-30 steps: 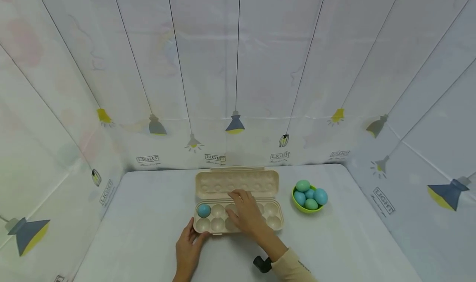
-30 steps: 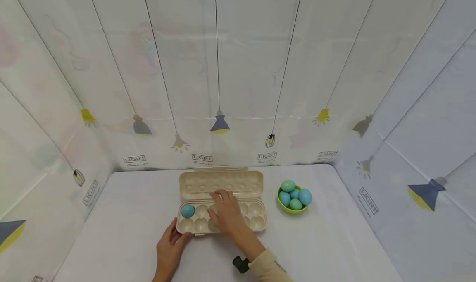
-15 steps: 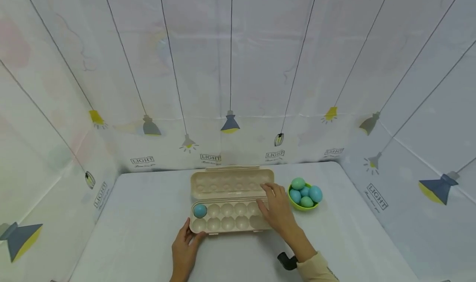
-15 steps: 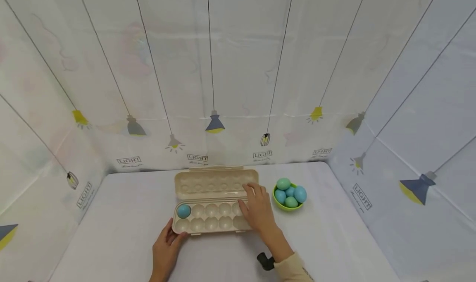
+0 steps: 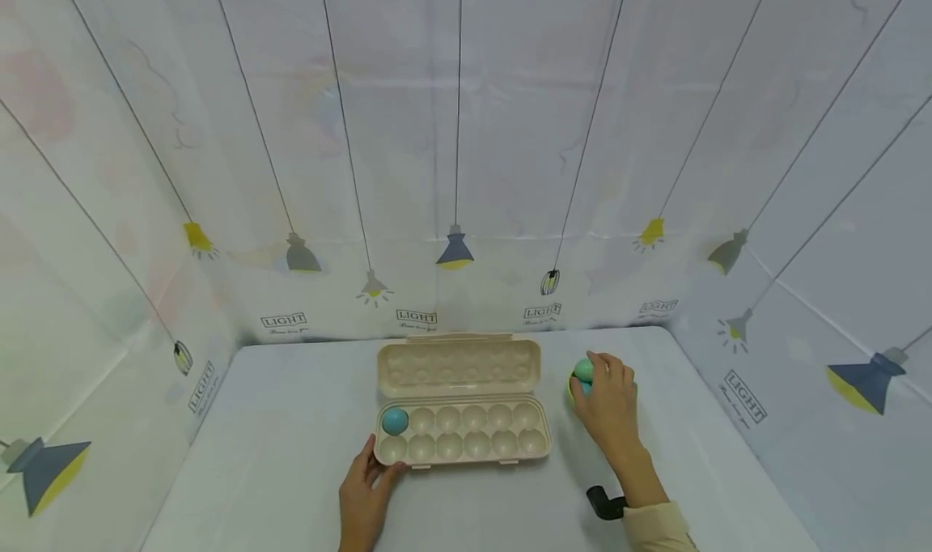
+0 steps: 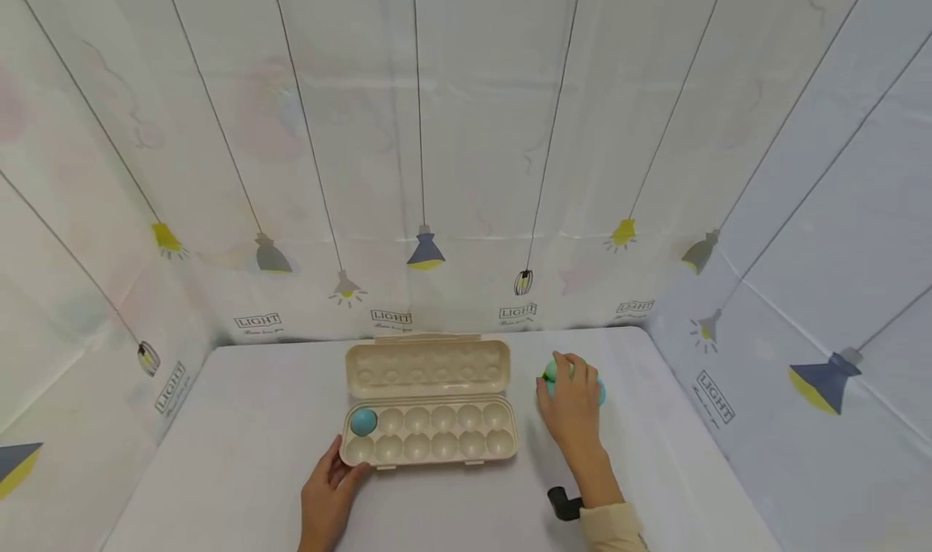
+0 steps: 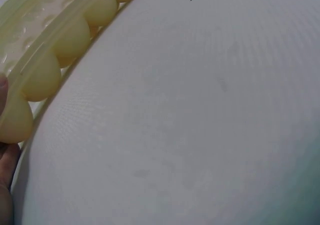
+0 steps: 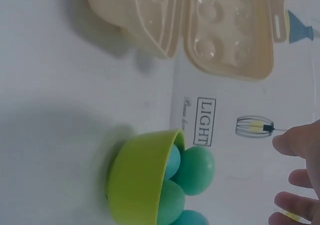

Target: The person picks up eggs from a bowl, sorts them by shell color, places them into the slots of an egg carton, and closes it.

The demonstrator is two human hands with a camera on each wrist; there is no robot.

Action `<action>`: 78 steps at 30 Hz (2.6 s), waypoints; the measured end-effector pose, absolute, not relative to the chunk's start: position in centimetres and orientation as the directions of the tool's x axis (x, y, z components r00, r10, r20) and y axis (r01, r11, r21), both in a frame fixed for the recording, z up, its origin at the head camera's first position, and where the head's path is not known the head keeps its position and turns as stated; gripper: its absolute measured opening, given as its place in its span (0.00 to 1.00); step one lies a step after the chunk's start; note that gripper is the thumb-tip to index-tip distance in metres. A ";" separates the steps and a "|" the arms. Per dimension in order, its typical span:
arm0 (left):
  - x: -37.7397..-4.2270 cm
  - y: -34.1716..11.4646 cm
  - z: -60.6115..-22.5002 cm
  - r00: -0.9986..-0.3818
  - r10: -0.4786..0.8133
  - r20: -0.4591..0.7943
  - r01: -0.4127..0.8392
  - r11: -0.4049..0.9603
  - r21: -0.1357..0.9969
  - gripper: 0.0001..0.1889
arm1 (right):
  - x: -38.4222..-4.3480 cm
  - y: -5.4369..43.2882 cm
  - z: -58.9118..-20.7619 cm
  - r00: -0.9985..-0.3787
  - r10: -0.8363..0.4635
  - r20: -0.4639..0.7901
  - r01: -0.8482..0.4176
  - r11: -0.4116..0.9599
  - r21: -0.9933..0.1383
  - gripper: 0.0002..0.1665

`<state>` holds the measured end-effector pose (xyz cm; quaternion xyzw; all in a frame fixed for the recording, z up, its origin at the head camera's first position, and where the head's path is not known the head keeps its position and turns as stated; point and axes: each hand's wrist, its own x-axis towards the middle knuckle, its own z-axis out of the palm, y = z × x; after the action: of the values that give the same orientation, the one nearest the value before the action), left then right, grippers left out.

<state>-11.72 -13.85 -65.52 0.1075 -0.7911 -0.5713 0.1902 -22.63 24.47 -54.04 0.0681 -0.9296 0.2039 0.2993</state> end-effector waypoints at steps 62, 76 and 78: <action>-11.8 -14.1 -65.3 -0.906 -0.377 0.191 0.088 0.273 0.958 0.41 | -22.9 25.3 -53.4 -0.942 0.232 0.242 0.017 0.754 -0.657 0.35; -12.0 -14.1 -65.6 -0.897 -0.378 0.229 0.140 0.249 0.958 0.41 | -21.8 17.8 -52.3 -0.942 0.063 0.328 -0.178 0.737 -0.652 0.33; -12.0 -14.1 -65.6 -0.897 -0.379 0.228 0.136 0.254 0.958 0.40 | -21.6 16.7 -52.4 -0.937 0.034 0.347 -0.217 0.723 -0.656 0.32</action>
<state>-12.02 -14.06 -65.56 0.0796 -0.7628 -0.6054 0.2127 -21.62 16.70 -52.42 0.0503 -0.9125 0.3687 0.1699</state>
